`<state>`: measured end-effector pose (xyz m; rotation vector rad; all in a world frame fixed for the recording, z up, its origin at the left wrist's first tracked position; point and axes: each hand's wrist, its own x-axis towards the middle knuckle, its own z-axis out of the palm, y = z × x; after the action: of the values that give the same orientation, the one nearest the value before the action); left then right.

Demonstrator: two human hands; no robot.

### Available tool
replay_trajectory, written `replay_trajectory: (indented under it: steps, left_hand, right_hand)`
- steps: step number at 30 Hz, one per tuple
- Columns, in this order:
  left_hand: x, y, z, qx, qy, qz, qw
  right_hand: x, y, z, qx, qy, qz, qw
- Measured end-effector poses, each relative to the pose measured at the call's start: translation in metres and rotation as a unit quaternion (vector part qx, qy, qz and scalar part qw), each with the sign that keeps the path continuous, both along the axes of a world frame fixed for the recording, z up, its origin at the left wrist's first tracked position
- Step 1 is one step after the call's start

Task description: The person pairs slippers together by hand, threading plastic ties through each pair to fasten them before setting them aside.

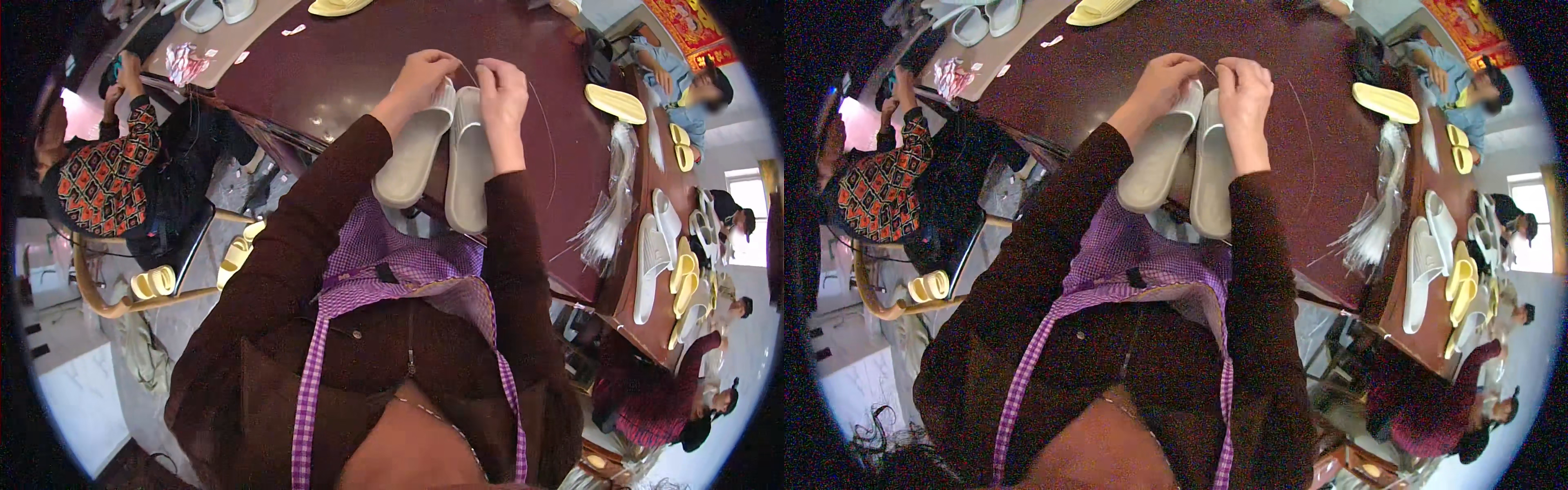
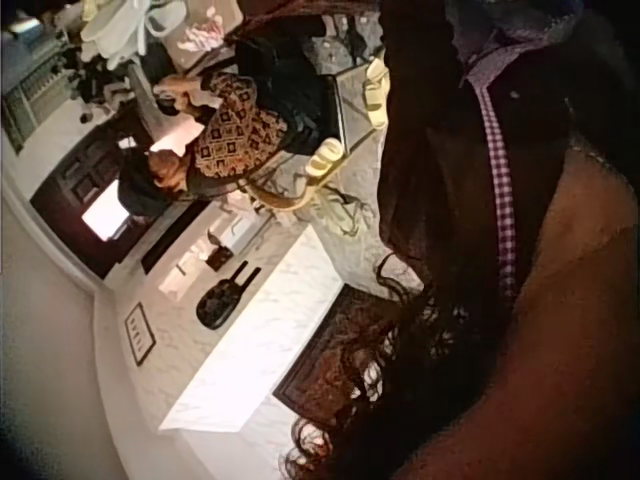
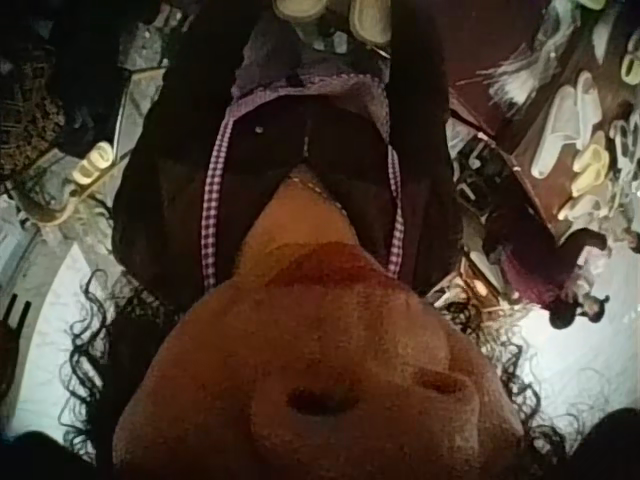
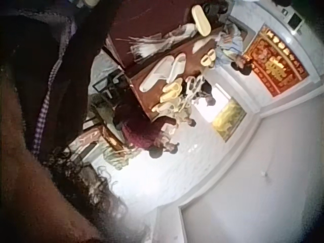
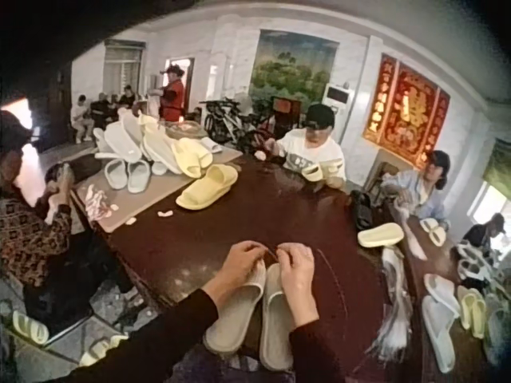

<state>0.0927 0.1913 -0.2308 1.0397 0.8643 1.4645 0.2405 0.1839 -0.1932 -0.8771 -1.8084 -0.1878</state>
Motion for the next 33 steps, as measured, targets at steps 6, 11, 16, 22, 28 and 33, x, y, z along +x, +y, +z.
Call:
replay_trajectory:
  steps: [6,11,16,22,28,33]
  left_hand:
    - [-0.036,-0.004,0.011,-0.007,-0.033,0.188,0.982]
    - [-0.077,-0.007,-0.030,-0.029,0.128,0.209,0.969]
    - [-0.070,-0.022,-0.052,0.066,0.276,0.279,0.917]
    - [-0.070,-0.032,-0.048,0.030,0.173,0.220,0.960]
    - [-0.071,-0.026,-0.050,0.014,0.135,0.197,0.971]
    - [-0.071,-0.037,-0.037,0.030,0.170,0.218,0.961]
  right_hand:
    - [0.020,-0.089,-0.006,-0.220,0.106,0.032,0.969]
    - [0.022,-0.101,-0.024,-0.309,-0.015,-0.008,0.951]
    - [-0.001,-0.074,-0.022,-0.406,-0.099,-0.036,0.908]
    - [0.017,-0.065,-0.019,-0.347,-0.120,-0.093,0.925]
    - [0.126,-0.069,0.039,-0.295,-0.260,-0.135,0.909]
    - [0.308,-0.076,0.161,-0.281,-0.341,-0.316,0.839]
